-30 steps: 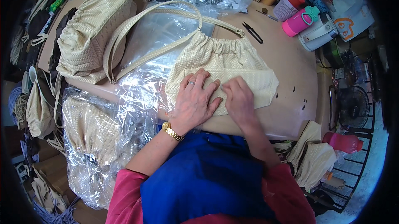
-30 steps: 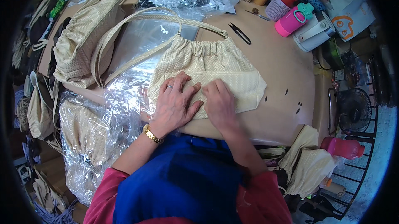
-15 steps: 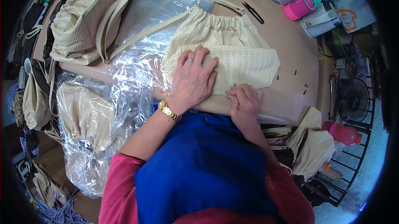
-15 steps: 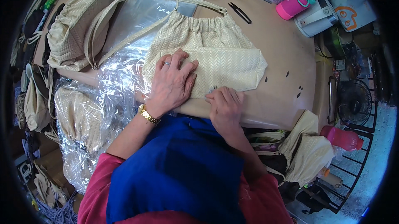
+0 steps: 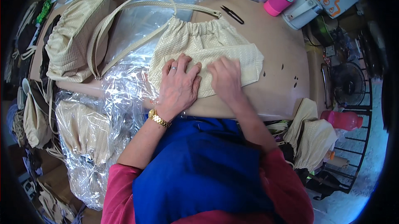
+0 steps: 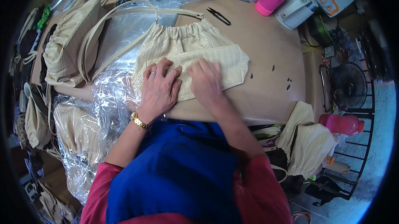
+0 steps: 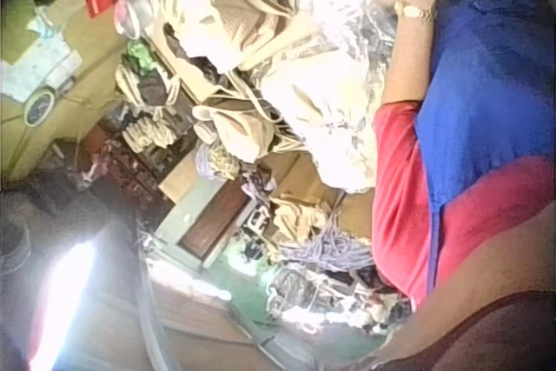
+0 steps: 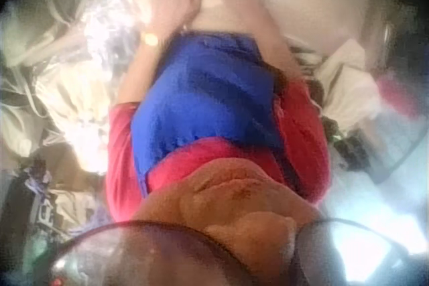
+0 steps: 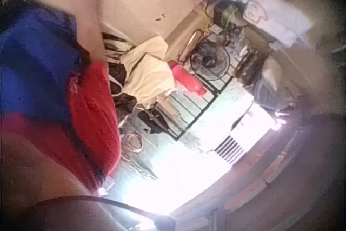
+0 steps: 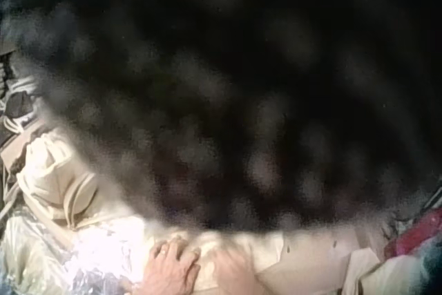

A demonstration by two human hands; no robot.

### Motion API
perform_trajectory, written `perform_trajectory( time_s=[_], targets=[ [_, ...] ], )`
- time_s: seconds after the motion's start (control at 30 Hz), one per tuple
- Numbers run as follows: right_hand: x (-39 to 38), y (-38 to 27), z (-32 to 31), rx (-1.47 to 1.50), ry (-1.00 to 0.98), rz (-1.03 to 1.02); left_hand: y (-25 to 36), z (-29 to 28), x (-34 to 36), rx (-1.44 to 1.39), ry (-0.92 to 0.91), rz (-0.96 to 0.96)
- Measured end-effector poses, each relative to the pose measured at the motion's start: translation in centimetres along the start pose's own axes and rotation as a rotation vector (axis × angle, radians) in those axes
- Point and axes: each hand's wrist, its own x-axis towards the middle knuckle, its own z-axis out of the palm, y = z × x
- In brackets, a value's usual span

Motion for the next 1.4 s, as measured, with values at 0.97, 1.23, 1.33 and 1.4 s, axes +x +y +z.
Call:
perform_trajectory(
  time_s=[0.97,1.23,1.33,1.4],
  targets=[
    [-6.8,9.4,-20.9,0.695,0.235,0.393,0.3,-6.0,-0.3,-0.779,0.178,-0.212],
    [-9.3,5.6,-20.5,-0.144,-0.05,0.421,1.8,-8.5,-0.4,0.041,-0.237,0.07],
    [-8.2,3.5,-16.2,-0.198,-0.094,0.233,6.5,-7.2,1.4,-0.042,-0.196,0.183],
    [-9.4,3.7,-13.0,-0.182,-0.361,0.215,8.3,-3.8,0.9,-0.026,-0.252,0.229]
  ],
)
